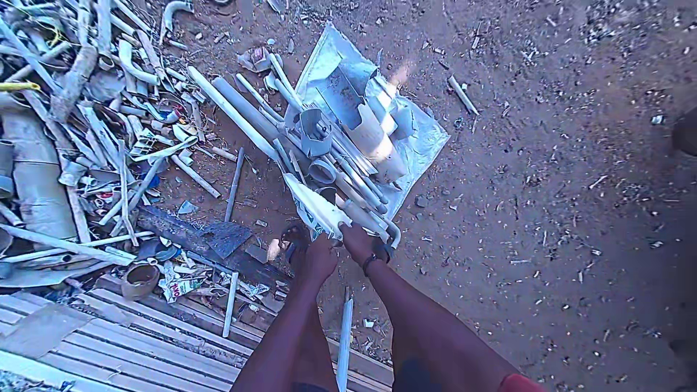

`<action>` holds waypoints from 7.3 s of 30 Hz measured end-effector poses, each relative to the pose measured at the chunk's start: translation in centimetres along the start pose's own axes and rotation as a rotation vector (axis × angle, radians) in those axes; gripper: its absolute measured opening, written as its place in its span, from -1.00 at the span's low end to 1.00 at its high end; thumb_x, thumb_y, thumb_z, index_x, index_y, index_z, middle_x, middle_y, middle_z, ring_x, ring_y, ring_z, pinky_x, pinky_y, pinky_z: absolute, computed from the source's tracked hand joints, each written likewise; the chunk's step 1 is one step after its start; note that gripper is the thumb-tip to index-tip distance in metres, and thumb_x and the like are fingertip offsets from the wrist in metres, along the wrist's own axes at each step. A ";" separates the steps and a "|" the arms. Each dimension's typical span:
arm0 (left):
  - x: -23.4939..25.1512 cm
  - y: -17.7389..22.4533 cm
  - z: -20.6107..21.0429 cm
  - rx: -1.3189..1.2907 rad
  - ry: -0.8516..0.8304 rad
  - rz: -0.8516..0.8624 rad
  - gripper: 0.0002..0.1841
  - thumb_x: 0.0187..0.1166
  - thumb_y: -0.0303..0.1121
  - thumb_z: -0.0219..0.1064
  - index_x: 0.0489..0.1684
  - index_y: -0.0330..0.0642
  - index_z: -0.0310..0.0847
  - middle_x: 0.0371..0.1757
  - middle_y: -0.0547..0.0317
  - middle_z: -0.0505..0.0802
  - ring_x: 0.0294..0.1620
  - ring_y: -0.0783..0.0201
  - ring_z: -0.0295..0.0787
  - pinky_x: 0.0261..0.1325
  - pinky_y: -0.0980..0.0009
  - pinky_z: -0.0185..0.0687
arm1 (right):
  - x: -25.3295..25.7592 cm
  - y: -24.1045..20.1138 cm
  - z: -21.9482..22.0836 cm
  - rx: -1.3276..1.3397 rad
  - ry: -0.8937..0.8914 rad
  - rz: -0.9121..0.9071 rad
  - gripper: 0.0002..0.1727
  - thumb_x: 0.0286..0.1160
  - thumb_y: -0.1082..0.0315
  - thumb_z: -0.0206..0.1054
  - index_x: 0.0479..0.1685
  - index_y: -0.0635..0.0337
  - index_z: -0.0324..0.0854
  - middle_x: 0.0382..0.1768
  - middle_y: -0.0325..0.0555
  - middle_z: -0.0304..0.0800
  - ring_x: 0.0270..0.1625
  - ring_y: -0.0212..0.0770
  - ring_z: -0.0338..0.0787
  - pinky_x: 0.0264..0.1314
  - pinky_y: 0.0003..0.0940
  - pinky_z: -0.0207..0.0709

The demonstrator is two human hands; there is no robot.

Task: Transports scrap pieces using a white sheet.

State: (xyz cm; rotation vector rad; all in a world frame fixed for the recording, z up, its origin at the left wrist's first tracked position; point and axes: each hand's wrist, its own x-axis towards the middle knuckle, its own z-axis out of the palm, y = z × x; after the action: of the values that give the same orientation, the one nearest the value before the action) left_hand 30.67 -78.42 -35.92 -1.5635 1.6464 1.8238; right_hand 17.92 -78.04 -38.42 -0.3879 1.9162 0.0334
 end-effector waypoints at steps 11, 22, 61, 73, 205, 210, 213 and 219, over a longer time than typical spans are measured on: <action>2.7 -4.2 -0.3 -0.981 -0.114 -0.728 -0.06 0.50 0.44 0.23 0.61 -0.24 0.39 0.45 -0.31 0.66 0.40 -0.20 0.64 0.32 -0.25 0.56 | -5.2 1.1 1.7 -0.366 -0.130 -0.148 -0.49 0.89 0.09 -0.02 0.40 0.32 0.63 0.20 0.30 0.79 0.35 0.20 0.74 0.47 0.15 0.48; 8.1 2.1 2.2 -0.357 -0.118 -0.768 -0.66 0.68 -0.45 0.27 0.31 -0.50 0.55 0.24 -0.32 0.72 0.20 -0.08 0.68 0.28 -0.05 0.56 | -1.5 1.3 -3.8 -0.373 -0.521 -0.251 -0.59 0.78 0.18 0.15 0.09 0.45 0.64 0.02 0.33 0.74 0.16 0.21 0.75 0.28 0.18 0.51; 13.2 2.7 9.1 -0.579 0.380 -0.982 -0.54 0.79 -0.17 0.22 0.39 -0.42 0.47 0.15 -0.17 0.76 0.11 0.15 0.75 0.25 0.11 0.65 | 49.4 -1.3 -38.9 -0.722 0.312 -0.294 -0.11 0.62 0.09 0.34 0.88 0.18 -0.01 0.71 0.34 0.30 0.75 0.33 0.32 0.68 0.35 0.25; 13.1 1.6 8.9 -0.513 0.392 -0.914 -0.51 0.77 -0.03 0.23 0.19 -0.38 0.62 0.00 -0.13 0.82 0.01 0.11 0.79 0.20 0.01 0.64 | 46.7 -5.8 -36.4 -0.394 0.348 -0.477 -0.42 0.60 -0.23 0.29 -0.04 0.19 0.77 -0.08 0.08 0.81 0.08 0.01 0.77 0.22 0.17 0.54; -48.0 81.4 103.0 0.899 -1.843 1.554 -0.48 0.79 -0.18 0.14 -0.46 -0.50 0.74 -0.39 -0.26 0.86 -0.20 -0.09 0.90 0.00 -0.02 0.69 | -66.6 96.1 -64.1 1.429 2.610 0.737 -0.72 0.47 0.54 0.27 0.13 0.38 0.63 -0.08 -0.25 0.85 0.00 -0.47 0.83 0.19 -0.46 0.72; -49.8 82.9 113.5 1.013 -1.910 1.589 -0.43 0.81 -0.15 0.10 -0.49 -0.51 0.72 -0.39 -0.28 0.85 -0.17 -0.13 0.88 0.02 -0.05 0.64 | -66.5 104.8 -66.6 1.386 2.679 0.792 -0.74 0.46 0.54 0.28 0.10 0.36 0.64 -0.13 -0.30 0.86 -0.05 -0.49 0.84 0.16 -0.47 0.74; -50.5 82.9 121.1 0.970 -1.920 1.629 -0.44 0.80 -0.16 0.12 -0.53 -0.51 0.71 -0.42 -0.29 0.84 -0.20 -0.14 0.89 -0.01 -0.06 0.65 | -66.1 111.9 -68.6 1.404 2.697 0.816 -0.74 0.46 0.56 0.28 0.11 0.37 0.61 -0.13 -0.29 0.85 -0.06 -0.49 0.83 0.13 -0.48 0.74; -54.3 83.8 136.4 0.866 -1.865 1.620 -0.50 0.76 -0.20 0.17 -0.51 -0.48 0.74 -0.45 -0.23 0.85 -0.27 -0.07 0.90 -0.07 -0.02 0.69 | -67.7 128.2 -72.7 1.462 2.693 0.718 -0.73 0.44 0.57 0.28 0.11 0.35 0.62 -0.12 -0.29 0.87 -0.03 -0.47 0.85 0.16 -0.47 0.75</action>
State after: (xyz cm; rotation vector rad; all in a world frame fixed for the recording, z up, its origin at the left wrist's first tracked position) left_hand -82.45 29.57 28.21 1.8374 1.6201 1.1568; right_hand -62.36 45.13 30.01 -0.9951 -1.1943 0.8976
